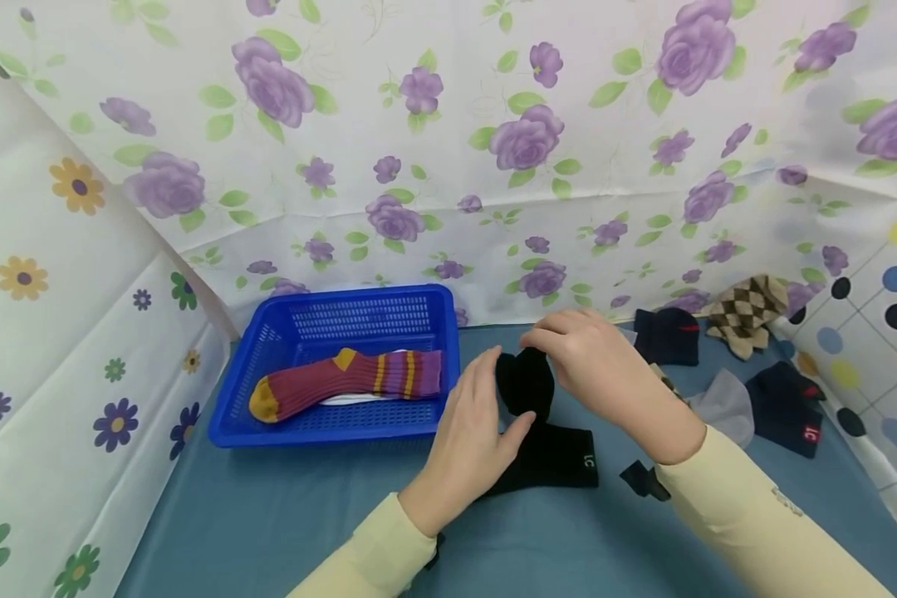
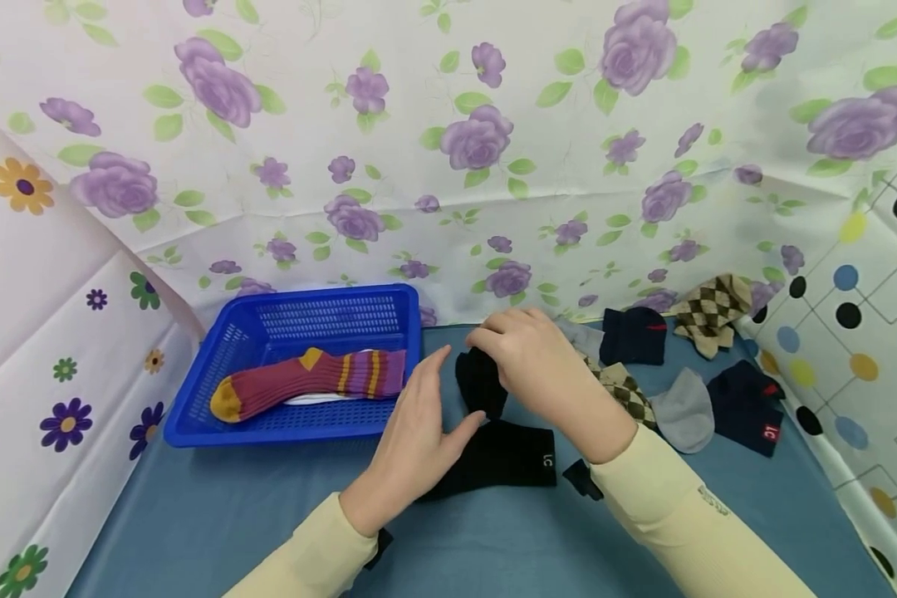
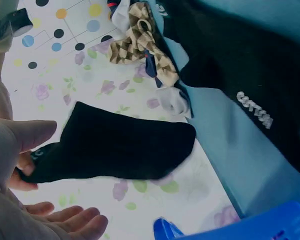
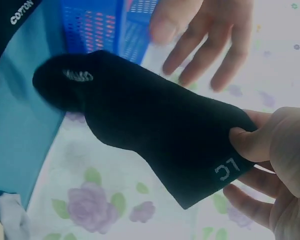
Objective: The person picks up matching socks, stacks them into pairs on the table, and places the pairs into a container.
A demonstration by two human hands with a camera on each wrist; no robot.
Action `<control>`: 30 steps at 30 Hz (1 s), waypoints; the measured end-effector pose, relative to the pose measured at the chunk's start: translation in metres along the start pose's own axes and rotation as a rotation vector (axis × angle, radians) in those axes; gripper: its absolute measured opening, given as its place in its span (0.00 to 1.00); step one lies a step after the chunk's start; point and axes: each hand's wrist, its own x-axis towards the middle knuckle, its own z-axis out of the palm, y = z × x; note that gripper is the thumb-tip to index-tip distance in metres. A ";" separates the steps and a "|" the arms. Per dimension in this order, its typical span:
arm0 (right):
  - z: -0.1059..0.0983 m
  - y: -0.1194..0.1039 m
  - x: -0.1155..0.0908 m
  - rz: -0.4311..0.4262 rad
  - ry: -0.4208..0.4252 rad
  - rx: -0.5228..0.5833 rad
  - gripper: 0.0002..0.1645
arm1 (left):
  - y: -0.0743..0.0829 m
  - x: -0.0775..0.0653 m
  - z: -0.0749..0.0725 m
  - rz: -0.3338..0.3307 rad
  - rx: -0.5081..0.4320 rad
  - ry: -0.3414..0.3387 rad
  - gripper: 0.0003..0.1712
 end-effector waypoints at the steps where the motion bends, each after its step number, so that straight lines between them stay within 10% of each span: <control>1: -0.003 -0.002 -0.001 -0.008 0.010 -0.006 0.19 | 0.001 0.003 0.000 -0.005 -0.014 -0.009 0.48; 7: -0.016 -0.006 -0.005 -0.019 0.050 -0.004 0.19 | 0.001 0.011 0.003 -0.035 -0.049 -0.085 0.44; 17: -0.026 0.017 -0.025 0.071 0.032 -0.004 0.22 | -0.016 -0.001 -0.005 -0.044 -0.084 -0.137 0.07; 24: -0.018 0.030 -0.053 0.167 -0.075 -0.003 0.22 | -0.026 -0.006 -0.024 -0.097 -0.058 -0.149 0.10; 30: -0.007 0.036 -0.071 0.321 -0.239 0.131 0.15 | -0.027 -0.013 -0.036 -0.143 -0.011 -0.309 0.12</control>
